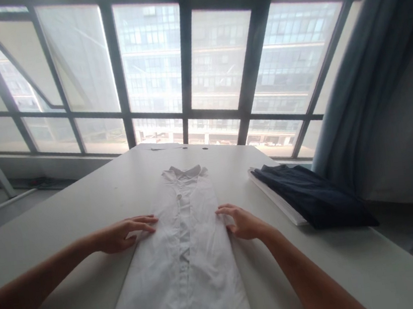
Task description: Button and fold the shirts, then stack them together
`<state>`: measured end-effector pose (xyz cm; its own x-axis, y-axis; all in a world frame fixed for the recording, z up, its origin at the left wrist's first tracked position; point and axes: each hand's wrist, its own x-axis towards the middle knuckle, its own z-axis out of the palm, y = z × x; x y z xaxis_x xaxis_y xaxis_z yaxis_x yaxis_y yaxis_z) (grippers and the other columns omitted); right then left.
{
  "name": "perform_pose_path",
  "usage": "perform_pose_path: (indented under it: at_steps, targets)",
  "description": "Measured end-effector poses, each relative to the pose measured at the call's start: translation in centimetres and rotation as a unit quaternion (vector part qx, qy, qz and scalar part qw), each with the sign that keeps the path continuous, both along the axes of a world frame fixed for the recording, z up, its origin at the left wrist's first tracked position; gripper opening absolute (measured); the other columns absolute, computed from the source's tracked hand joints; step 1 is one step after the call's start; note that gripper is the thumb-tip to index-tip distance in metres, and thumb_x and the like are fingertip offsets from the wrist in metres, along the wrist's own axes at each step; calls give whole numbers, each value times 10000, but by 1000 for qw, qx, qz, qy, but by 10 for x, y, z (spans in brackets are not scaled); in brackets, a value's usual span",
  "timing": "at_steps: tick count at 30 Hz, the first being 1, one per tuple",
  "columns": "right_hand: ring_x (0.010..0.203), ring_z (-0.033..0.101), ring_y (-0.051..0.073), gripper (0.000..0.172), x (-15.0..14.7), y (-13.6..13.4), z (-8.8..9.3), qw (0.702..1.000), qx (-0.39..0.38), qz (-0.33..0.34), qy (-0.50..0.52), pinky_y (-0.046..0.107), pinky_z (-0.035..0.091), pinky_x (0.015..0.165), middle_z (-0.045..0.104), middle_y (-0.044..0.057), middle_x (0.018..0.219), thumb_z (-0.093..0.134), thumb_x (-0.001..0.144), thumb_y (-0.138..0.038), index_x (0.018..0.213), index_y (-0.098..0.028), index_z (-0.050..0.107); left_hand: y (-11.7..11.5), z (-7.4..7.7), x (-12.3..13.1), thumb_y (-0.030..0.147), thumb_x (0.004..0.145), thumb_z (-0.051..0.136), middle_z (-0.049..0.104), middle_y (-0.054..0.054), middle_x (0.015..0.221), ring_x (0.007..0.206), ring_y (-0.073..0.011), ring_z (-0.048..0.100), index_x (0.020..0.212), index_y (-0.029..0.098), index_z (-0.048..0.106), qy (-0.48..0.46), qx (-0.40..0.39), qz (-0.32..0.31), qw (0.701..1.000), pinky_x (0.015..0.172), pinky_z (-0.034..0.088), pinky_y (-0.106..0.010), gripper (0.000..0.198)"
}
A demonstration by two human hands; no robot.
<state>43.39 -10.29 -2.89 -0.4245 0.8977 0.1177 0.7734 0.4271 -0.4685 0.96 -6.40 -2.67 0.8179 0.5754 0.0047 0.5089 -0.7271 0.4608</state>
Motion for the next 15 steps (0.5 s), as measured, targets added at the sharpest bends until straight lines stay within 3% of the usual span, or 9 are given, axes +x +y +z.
perform_pose_path:
  at_steps: [5,7,9,11,13,15]
  targets:
    - [1436,361,326,683,-9,-18,16,997,-63,34,-20,478,283,1180,356,164,1572,753,665,-199,1337,-220,633,-18,12,3,370,818,685,350,-73,1591,1504,-328,176,1416,299,546,30,-21,-63,997,1208,160,-514,618]
    - [1467,277,373,739,-15,-24,23,995,-76,48,-52,554,221,1182,350,160,1576,841,598,-279,1313,-248,656,-27,17,9,405,774,732,343,-73,1593,1500,-351,180,1421,324,539,31,-26,-76,996,1199,62,-572,680]
    - [1477,233,397,680,-25,-31,32,991,-84,79,-73,627,115,1176,414,129,1546,874,570,-329,1230,-295,712,-36,23,16,424,793,717,409,-66,1557,1478,-344,263,1343,337,616,6,-33,-84,996,1194,15,-589,566]
    - [1418,369,379,473,-38,-40,42,986,-93,124,-55,631,104,1173,563,101,1427,847,626,-333,1092,-308,776,-45,31,22,463,856,656,563,-77,1437,1399,-314,424,1218,314,709,-41,-55,-95,993,1210,70,-555,395]
    - [1231,583,323,288,-49,-52,53,979,-124,164,-1,549,289,1143,697,95,1229,791,705,-336,984,-267,808,-52,39,24,545,879,614,686,-117,1263,1265,-304,567,1128,260,760,-81,-108,-101,986,1190,247,-496,406]
    - [964,697,272,263,-55,-64,64,978,-149,128,71,415,494,974,762,94,986,780,715,-407,870,-198,819,-57,45,20,648,797,662,751,-158,1064,1108,-329,658,1013,194,795,-139,-166,-29,976,1046,459,-447,520]
